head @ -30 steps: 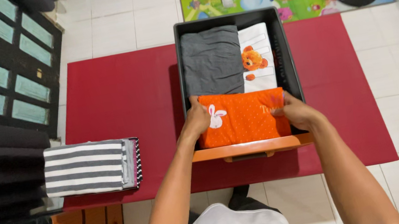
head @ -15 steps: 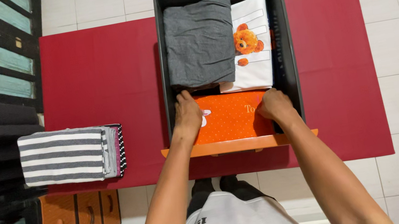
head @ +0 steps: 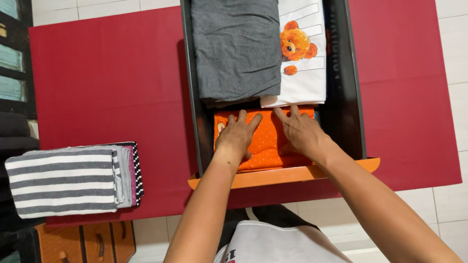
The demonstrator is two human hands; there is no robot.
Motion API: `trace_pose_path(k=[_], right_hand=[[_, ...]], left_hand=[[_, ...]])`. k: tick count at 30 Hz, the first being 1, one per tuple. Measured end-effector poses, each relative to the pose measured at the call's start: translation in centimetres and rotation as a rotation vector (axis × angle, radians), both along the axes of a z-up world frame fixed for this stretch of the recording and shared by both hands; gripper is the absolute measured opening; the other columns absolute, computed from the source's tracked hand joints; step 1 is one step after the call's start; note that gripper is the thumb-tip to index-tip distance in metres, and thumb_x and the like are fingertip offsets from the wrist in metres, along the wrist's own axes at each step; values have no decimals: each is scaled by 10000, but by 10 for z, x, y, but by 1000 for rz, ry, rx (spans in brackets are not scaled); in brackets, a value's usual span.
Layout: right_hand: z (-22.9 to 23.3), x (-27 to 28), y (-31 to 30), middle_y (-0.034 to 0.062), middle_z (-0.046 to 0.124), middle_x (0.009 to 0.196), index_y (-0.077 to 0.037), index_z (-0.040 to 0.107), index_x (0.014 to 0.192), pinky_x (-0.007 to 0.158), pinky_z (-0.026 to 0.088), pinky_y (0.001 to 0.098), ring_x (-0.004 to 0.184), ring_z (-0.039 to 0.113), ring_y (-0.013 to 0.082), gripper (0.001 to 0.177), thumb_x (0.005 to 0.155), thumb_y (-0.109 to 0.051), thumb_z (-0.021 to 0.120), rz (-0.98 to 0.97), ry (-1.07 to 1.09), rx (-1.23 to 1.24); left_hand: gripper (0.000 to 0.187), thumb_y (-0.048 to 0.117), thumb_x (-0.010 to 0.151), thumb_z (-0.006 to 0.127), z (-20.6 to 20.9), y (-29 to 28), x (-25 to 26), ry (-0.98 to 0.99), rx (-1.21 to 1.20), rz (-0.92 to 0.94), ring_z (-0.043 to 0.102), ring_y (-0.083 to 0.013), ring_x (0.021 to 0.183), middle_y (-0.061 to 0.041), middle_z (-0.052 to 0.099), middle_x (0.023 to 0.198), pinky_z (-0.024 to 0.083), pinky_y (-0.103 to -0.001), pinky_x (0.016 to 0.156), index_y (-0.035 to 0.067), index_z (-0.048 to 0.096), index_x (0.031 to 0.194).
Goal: The person packs folded clothes into a drawer box, slides the drawer into a plastic storage unit, and removes various clothing items from the lower drawers to stack them on top.
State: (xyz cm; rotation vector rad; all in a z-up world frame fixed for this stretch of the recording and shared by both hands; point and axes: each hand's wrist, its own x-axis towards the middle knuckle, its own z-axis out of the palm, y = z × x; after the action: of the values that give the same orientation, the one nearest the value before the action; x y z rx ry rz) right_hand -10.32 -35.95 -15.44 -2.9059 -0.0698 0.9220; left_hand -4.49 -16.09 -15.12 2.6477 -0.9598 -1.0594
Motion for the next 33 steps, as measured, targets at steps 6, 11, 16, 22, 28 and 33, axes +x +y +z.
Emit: trace_pose_path(k=[6, 11, 16, 22, 28, 33], right_hand=[[-19, 2, -5, 417, 307, 1479, -34, 184, 1585, 851, 594, 449, 980, 668, 463, 1271, 673, -537, 911, 80, 12, -20], [33, 15, 4, 334, 385, 1400, -62, 306, 1472, 866, 572, 491, 1040, 643, 454, 1092, 651, -411, 937, -7, 61, 37], [85, 36, 29, 253, 591, 1154, -50, 478, 1255, 821, 578, 511, 950, 673, 446, 648, 769, -279, 839, 22, -65, 59], [132, 68, 108, 253, 592, 1109, -67, 507, 1257, 747, 544, 541, 881, 654, 465, 486, 831, -160, 722, -67, -522, 323], [119, 91, 234, 225, 602, 1099, -55, 506, 1321, 780, 552, 485, 894, 655, 397, 509, 845, -123, 671, -31, -733, 619], [79, 91, 344, 187, 635, 1182, -89, 477, 1391, 797, 561, 457, 861, 678, 274, 606, 845, -228, 700, -175, -558, 636]], left_hand=[[1181, 136, 694, 931, 1, -4, 5, 62, 51, 21, 383, -439, 1411, -146, 315, 1555, 488, -496, 1093, 304, 199, 1606], [1010, 49, 675, 917, 27, 7, 8, 90, -23, 91, 436, -388, 1383, -161, 380, 1507, 474, -466, 1097, 217, 379, 1512], [622, 167, 844, 783, 69, 49, 11, 123, -301, 293, 627, -351, 1190, -155, 612, 1306, 531, -475, 969, 124, 523, 1408], [401, 198, 940, 700, 128, 138, 36, -178, -711, 471, 689, -352, 1082, -192, 684, 1169, 552, -448, 965, 48, 601, 1298], [439, 181, 928, 673, 137, 279, 44, -473, -553, 732, 596, -378, 1171, -196, 626, 1251, 483, -499, 980, 43, 564, 1330], [495, 247, 937, 682, 88, 402, 35, -570, -451, 935, 553, -408, 1249, -191, 613, 1343, 443, -507, 1068, 63, 543, 1375]])
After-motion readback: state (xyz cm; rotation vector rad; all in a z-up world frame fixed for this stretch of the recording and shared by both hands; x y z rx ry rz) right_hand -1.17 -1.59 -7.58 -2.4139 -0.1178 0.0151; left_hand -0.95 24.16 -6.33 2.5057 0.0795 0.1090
